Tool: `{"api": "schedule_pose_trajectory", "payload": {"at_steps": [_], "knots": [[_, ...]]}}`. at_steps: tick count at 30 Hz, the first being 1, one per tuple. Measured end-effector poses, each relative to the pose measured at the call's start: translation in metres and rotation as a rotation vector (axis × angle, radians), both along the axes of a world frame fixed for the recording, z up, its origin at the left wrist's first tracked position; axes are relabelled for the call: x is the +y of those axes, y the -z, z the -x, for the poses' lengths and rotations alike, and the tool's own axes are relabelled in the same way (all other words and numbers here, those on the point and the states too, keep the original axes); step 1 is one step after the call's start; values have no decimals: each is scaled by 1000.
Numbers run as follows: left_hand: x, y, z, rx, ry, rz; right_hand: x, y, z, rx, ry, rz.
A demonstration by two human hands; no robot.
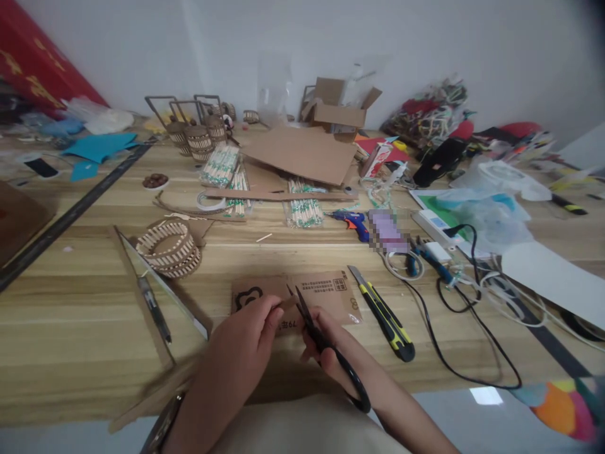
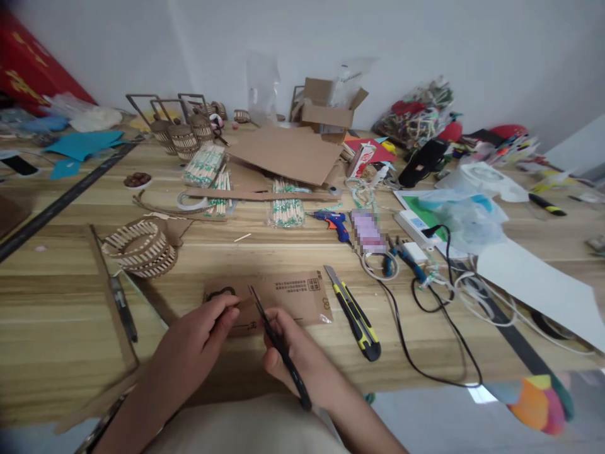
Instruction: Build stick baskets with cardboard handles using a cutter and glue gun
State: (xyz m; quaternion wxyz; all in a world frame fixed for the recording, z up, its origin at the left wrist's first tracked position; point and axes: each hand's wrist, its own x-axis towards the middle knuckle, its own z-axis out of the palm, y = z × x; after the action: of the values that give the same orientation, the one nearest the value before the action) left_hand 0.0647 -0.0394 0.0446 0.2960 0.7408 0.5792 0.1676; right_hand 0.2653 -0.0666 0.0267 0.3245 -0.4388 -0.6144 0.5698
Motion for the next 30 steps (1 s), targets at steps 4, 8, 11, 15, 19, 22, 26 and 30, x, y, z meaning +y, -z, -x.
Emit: {"api": "schedule_pose_trajectory", "payload": {"at_steps": [4,8,11,15,19,22,26,30], "knots": [[-2,-2,0,31,34,21,-1,0,4,43,27,20],[-1,-3,-1,55,70,25,-2,0,6,97,32,43],[-1,-2,-1,81,78,9,-2,1,6,120,35,57],[-2,0,-1,106,73,-25,-1,6,6,79,19,46],[-2,1,3,81,81,-92,3,13,1,-77,56,38],[-2,2,9,83,68,-134,6,14,-5,-282,136,-68],[0,4,16,144,2,-192,5,12,-13,-372,139,-192],[1,2,20,197,-77,-160,5,11,-15,-563,165,-318]]}}
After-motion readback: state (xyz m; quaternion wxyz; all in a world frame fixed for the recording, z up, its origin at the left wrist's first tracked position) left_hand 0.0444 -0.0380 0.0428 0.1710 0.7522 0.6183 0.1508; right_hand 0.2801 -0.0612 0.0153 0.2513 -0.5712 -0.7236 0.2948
